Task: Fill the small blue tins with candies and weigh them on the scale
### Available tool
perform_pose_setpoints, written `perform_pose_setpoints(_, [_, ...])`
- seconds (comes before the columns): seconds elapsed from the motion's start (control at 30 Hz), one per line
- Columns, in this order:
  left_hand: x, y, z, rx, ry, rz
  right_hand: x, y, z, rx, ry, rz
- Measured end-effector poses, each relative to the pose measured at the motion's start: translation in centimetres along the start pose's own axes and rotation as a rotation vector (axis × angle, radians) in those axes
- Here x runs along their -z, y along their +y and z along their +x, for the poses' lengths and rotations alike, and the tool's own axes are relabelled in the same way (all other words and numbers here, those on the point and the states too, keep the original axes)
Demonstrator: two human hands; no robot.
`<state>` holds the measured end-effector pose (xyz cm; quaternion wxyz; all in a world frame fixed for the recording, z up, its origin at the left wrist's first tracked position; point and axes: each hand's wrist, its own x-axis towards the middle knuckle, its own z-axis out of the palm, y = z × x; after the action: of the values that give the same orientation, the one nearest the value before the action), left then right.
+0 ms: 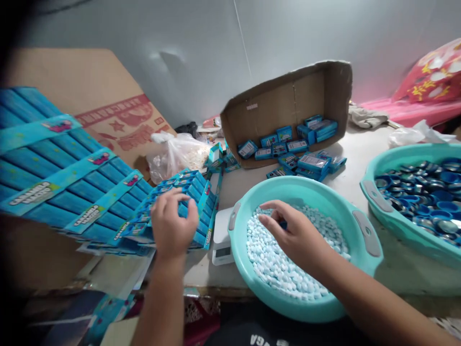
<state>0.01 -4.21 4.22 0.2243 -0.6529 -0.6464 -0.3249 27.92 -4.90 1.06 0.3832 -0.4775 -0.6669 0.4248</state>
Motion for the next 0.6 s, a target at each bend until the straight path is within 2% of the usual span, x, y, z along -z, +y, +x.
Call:
perform_pose_setpoints(0.03, [-0.1, 1.9, -1.2, -0.057, 0.108, -0.131, -0.1, -0.1, 0.1, -0.055, 0.011, 0.127])
perform_pose_setpoints(0.07, [-0.2, 3.9, -2.4, -0.134, 0.125, -0.304, -0.2, -0.2, 0.1, -0.111, 0.019, 0.260])
perform_pose_setpoints(0.13, [-0.7, 7.9, -4.4, -0.320, -0.007, -0.589, -0.4, -0.2, 0.3, -0.222, 0.051, 0.507])
perform_pose_setpoints(0.17, [-1.0, 9.6, -5.2, -0.410, -0.084, -0.655, -0.4, -0.2, 0.4, -0.276, 0.069, 0.601])
perform_pose_setpoints(0.2, [-1.2, 11.1, -5.7, -0.431, -0.157, -0.712, -0.5, -0.2, 0.5, -0.327, 0.083, 0.673])
perform_pose_setpoints(0.27, [-1.7, 13.1, -6.3, -0.342, -0.248, -0.802, -0.5, -0.2, 0.6, -0.411, 0.098, 0.754])
perform_pose_setpoints(0.33, [-2.0, 14.0, -6.4, -0.197, -0.278, -0.846, -0.5, -0.2, 0.6, -0.436, 0.094, 0.784])
perform_pose_setpoints(0.4, [-2.1, 14.2, -6.5, -0.132, -0.282, -0.838, -0.5, -0.3, 0.6, -0.430, 0.101, 0.804])
perform_pose_setpoints(0.5, [-2.4, 13.8, -7.0, -0.158, -0.232, -0.808, -0.5, -0.6, 0.7, -0.420, 0.119, 0.827])
perform_pose_setpoints(0.6, [-2.7, 13.5, -7.7, -0.267, -0.136, -0.799, -0.5, -0.8, 0.9, -0.421, 0.133, 0.868])
